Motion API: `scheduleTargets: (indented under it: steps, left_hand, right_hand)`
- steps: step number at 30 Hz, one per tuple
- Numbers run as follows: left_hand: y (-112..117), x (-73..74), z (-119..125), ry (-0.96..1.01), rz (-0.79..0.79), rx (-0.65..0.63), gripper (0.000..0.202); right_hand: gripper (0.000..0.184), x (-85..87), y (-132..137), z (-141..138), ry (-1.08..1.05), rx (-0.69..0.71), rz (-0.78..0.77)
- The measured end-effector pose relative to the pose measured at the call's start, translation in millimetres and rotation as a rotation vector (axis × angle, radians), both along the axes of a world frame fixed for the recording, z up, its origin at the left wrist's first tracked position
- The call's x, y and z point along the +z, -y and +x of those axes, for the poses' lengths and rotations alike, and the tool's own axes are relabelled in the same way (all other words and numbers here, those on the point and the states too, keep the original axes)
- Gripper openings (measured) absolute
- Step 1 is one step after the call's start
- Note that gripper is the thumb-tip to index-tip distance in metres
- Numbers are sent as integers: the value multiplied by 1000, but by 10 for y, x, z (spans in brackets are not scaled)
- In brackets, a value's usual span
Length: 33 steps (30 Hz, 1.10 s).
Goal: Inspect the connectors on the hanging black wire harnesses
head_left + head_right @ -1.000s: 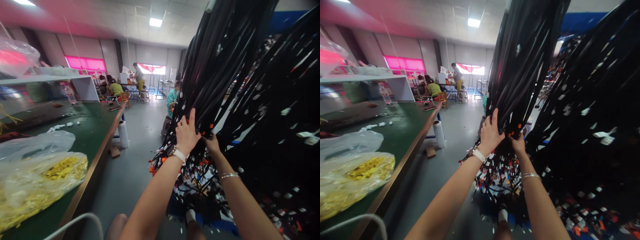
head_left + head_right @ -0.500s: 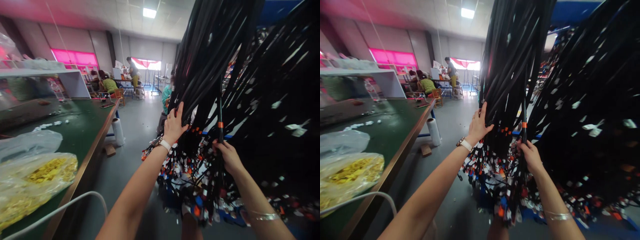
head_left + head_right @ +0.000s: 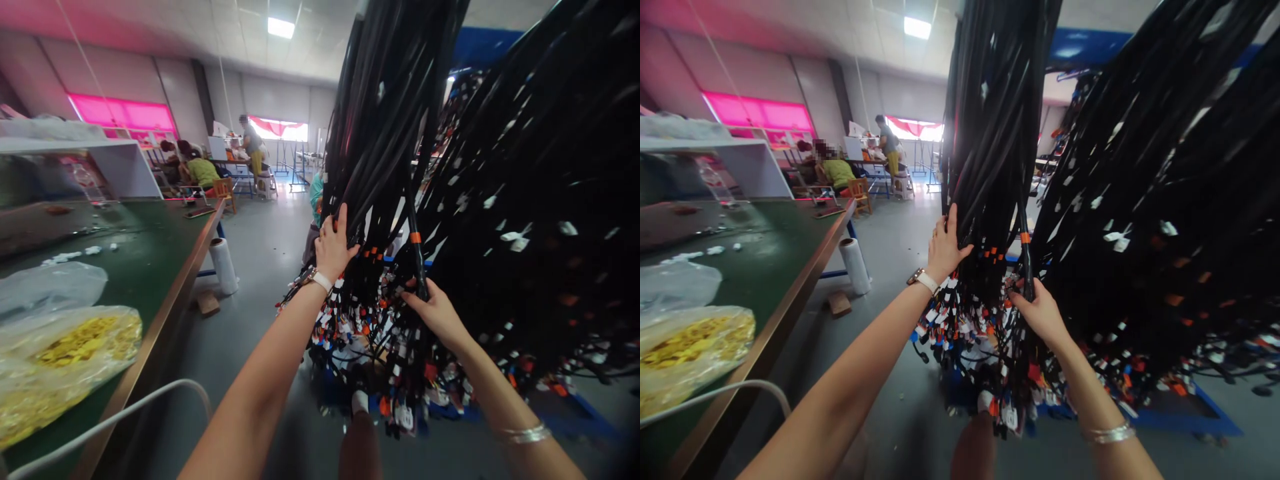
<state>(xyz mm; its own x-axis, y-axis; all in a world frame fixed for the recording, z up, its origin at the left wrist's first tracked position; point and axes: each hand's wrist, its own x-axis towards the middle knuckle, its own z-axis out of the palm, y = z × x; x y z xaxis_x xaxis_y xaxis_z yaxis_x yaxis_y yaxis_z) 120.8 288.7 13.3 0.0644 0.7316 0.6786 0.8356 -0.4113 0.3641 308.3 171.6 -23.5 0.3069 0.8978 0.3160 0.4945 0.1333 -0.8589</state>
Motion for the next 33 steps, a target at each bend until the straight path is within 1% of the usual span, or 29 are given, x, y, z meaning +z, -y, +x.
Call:
scheduleTargets:
  steps: [2,4,8,11,13,16,18,20,22,23,25,27,28,29,30,32,33]
  left_hand:
    - [26,-13,34,29,-5,-11,102]
    - [51,-29,66,54,-24,-24,101]
    - [100,-81,130,76,-53,-3,100]
    - [156,-129,174,84,-37,34,101]
    - [208,-153,192,90,-42,38,100]
    - [291,-170,207,103,-75,22,94]
    - [337,-165,219,109,-95,9,93]
    - [376,-151,230,134,-110,-19,96]
    - [423,-132,221,210,-144,-69,100]
    - [455,-126,199,280,-183,-110,99]
    - [553,-134,108,519,-352,-252,90]
    - [704,-187,-55,757,-570,-428,67]
    - [798,-235,-158,838,-678,-515,55]
    - [902,-296,-270,873,-759,-582,51]
    - [1011,-368,-385,899,-847,-656,55]
    - [1225,-524,-604,1032,-1111,-889,62]
    - [1321,-596,-698,1064,-1173,-979,61]
  right_hand:
    - [27,154,128,22,12,12,-15]
    - [32,328,284,46,-36,69,-86]
    - [53,636,601,84,-311,278,-284]
    - [58,772,748,21,-502,350,-280]
    - [56,810,796,-98,-588,366,-259]
    - [52,797,819,-352,-703,425,-246]
    - [47,746,809,-527,-769,479,-258]
    - [41,666,779,-674,-835,519,-271]
    - [35,565,729,-785,-883,532,-267]
    - [30,510,698,-829,-901,532,-260]
    - [21,401,631,-896,-932,524,-269]
    - [18,310,568,-950,-967,511,-272]
    - [18,275,541,-974,-978,498,-267]
    - [18,247,518,-999,-984,476,-264]
    - [18,226,499,-1025,-985,448,-261]
    - [18,199,472,-1084,-986,382,-258]
    - [19,189,463,-1117,-990,349,-249]
